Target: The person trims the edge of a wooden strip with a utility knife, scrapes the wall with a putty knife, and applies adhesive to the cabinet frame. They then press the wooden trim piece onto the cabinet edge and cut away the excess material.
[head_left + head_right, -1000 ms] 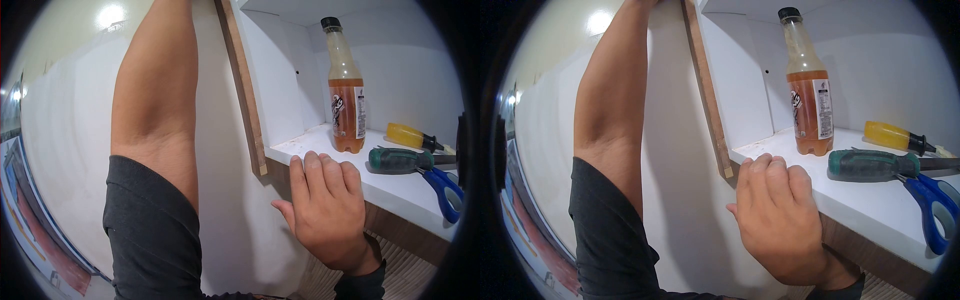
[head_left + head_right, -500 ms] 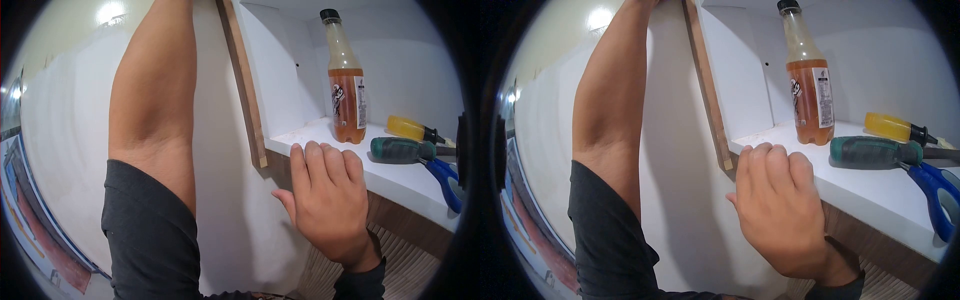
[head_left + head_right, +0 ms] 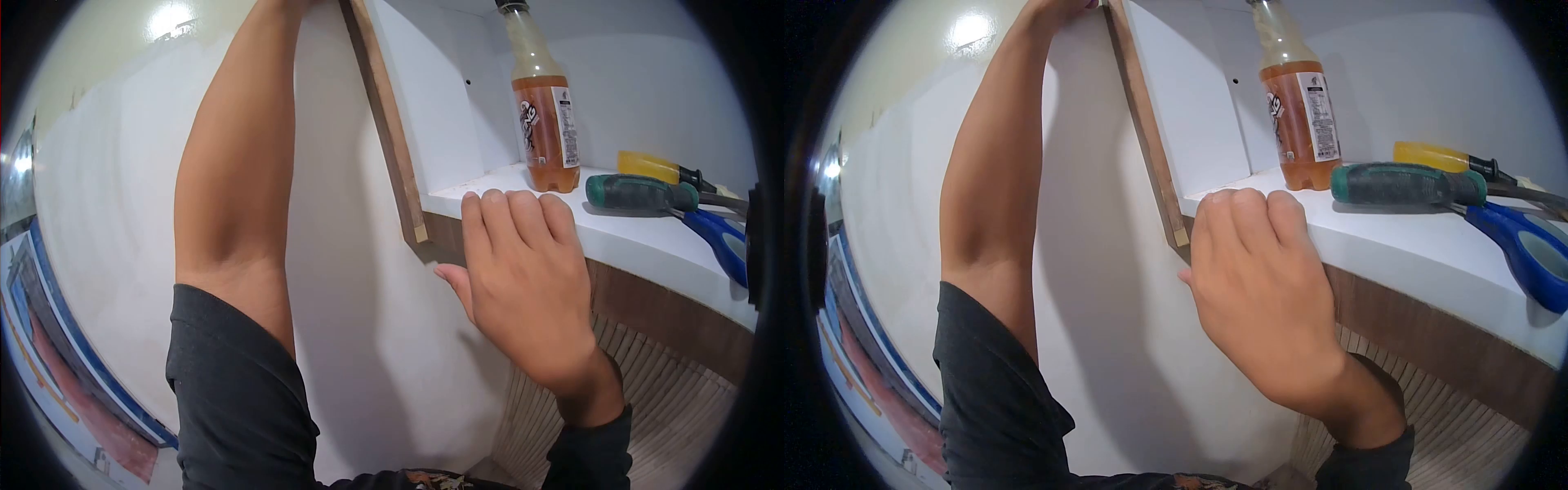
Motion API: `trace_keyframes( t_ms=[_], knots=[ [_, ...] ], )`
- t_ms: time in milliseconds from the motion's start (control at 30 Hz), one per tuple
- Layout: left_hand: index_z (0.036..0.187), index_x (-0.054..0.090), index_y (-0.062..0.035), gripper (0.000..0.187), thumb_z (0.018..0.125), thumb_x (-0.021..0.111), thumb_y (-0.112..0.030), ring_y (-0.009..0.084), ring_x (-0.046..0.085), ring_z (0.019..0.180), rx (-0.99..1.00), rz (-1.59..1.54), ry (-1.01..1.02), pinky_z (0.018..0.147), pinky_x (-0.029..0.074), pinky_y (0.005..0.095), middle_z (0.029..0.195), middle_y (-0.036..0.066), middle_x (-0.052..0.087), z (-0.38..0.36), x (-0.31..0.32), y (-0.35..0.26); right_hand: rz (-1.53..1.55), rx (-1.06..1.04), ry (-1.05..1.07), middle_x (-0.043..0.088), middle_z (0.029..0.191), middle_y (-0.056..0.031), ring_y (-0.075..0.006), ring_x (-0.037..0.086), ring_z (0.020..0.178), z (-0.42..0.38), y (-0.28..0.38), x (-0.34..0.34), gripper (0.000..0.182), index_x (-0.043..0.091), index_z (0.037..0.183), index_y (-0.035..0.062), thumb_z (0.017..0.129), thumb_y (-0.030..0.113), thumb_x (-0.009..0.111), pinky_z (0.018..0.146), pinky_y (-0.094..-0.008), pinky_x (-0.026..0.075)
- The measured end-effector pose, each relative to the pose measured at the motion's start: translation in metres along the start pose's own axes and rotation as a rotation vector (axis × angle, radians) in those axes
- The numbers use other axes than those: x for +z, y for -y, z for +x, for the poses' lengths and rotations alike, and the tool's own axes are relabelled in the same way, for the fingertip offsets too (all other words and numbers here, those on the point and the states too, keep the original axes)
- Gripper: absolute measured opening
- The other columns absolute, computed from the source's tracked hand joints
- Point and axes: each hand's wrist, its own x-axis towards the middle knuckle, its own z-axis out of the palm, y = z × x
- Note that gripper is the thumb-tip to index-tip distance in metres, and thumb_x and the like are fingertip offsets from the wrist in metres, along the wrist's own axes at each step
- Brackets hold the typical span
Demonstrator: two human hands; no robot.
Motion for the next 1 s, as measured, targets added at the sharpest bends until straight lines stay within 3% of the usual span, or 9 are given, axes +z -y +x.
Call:
trace_keyframes(
  t_ms=[67, 167, 367, 467, 667, 767, 867, 1000],
  knots=[
    [0.087, 0.077, -0.0091, 0.016, 0.093, 0.071, -0.022, 0.0213, 0.073, 0.075, -0.004, 0.000, 0.074, 0.061, 0.055, 0.0361, 0.084, 0.006, 0.077, 0.005, 0.004, -0.004, -0.005, -0.005, -0.019, 0.053, 0.091, -0.0069, -0.0223, 0.049, 0.093, 0.000, -0.001, 0.001, 0.043, 0.067, 0.097, 0.0002, 0.075, 0.037, 0.075, 0.087, -0.0359, 0.040],
    [0.087, 0.077, -0.0082, 0.017, 0.091, 0.073, -0.024, 0.0199, 0.072, 0.076, 0.159, 0.043, 0.140, 0.062, 0.056, 0.0359, 0.087, 0.005, 0.078, -0.005, -0.002, -0.008, -0.018, 0.003, -0.003, 0.053, 0.090, -0.0070, -0.0228, 0.049, 0.093, 0.000, 0.000, -0.001, 0.040, 0.067, 0.093, 0.0017, 0.075, 0.036, 0.076, 0.088, -0.0361, 0.040],
    [0.087, 0.077, -0.0109, 0.015, 0.089, 0.075, -0.026, 0.0185, 0.073, 0.078, 0.089, 0.146, 0.045, 0.063, 0.056, 0.0345, 0.088, 0.003, 0.078, -0.049, -0.026, -0.032, 0.027, 0.011, -0.045, 0.053, 0.089, -0.0063, -0.0226, 0.050, 0.094, -0.001, 0.000, 0.002, 0.036, 0.068, 0.090, 0.0037, 0.075, 0.035, 0.077, 0.088, -0.0363, 0.040],
    [0.086, 0.077, -0.0131, 0.013, 0.090, 0.073, -0.025, 0.0178, 0.073, 0.077, 0.050, 0.032, -0.021, 0.062, 0.055, 0.0345, 0.086, 0.001, 0.077, -0.054, -0.021, -0.041, -0.010, 0.034, 0.082, 0.058, 0.103, -0.0075, -0.0233, 0.052, 0.102, -0.003, 0.001, -0.003, 0.063, 0.064, 0.117, -0.0010, 0.074, 0.042, 0.081, 0.096, -0.0376, 0.041],
    [0.083, 0.077, -0.0128, 0.011, 0.090, 0.072, -0.019, 0.0177, 0.073, 0.077, 0.044, 0.024, -0.120, 0.062, 0.055, 0.0344, 0.086, 0.000, 0.077, -0.081, -0.025, -0.057, -0.010, 0.037, 0.076, 0.057, 0.100, -0.0069, -0.0226, 0.052, 0.100, -0.002, 0.000, -0.003, 0.059, 0.064, 0.112, 0.0007, 0.073, 0.041, 0.082, 0.094, -0.0362, 0.041],
    [0.082, 0.076, -0.0062, 0.014, 0.090, 0.070, -0.016, 0.0201, 0.073, 0.078, 0.045, 0.062, 0.016, 0.064, 0.056, 0.0364, 0.087, 0.007, 0.077, -0.089, -0.038, -0.060, -0.012, 0.038, 0.071, 0.056, 0.098, -0.0067, -0.0224, 0.052, 0.099, -0.003, 0.000, -0.002, 0.057, 0.064, 0.109, 0.0014, 0.072, 0.041, 0.082, 0.093, -0.0358, 0.041],
    [0.081, 0.075, 0.0013, 0.018, 0.091, 0.068, -0.013, 0.0235, 0.073, 0.080, -0.612, -1.333, 0.012, 0.068, 0.056, 0.0389, 0.086, 0.016, 0.076, -0.118, -0.073, -0.071, 0.018, 0.017, -0.090, 0.051, 0.084, -0.0045, -0.0210, 0.049, 0.090, -0.003, -0.002, 0.005, 0.033, 0.067, 0.084, 0.0068, 0.073, 0.035, 0.080, 0.086, -0.0351, 0.040],
    [0.089, 0.076, 0.0074, 0.020, 0.093, 0.065, -0.010, 0.0267, 0.071, 0.075, -0.517, -1.327, -0.053, 0.067, 0.055, 0.0397, 0.082, 0.021, 0.074, -0.140, -0.077, -0.084, 0.021, 0.015, -0.100, 0.051, 0.083, -0.0043, -0.0210, 0.049, 0.089, -0.002, -0.001, 0.007, 0.032, 0.067, 0.082, 0.0071, 0.072, 0.034, 0.081, 0.084, -0.0346, 0.039]
  ],
)
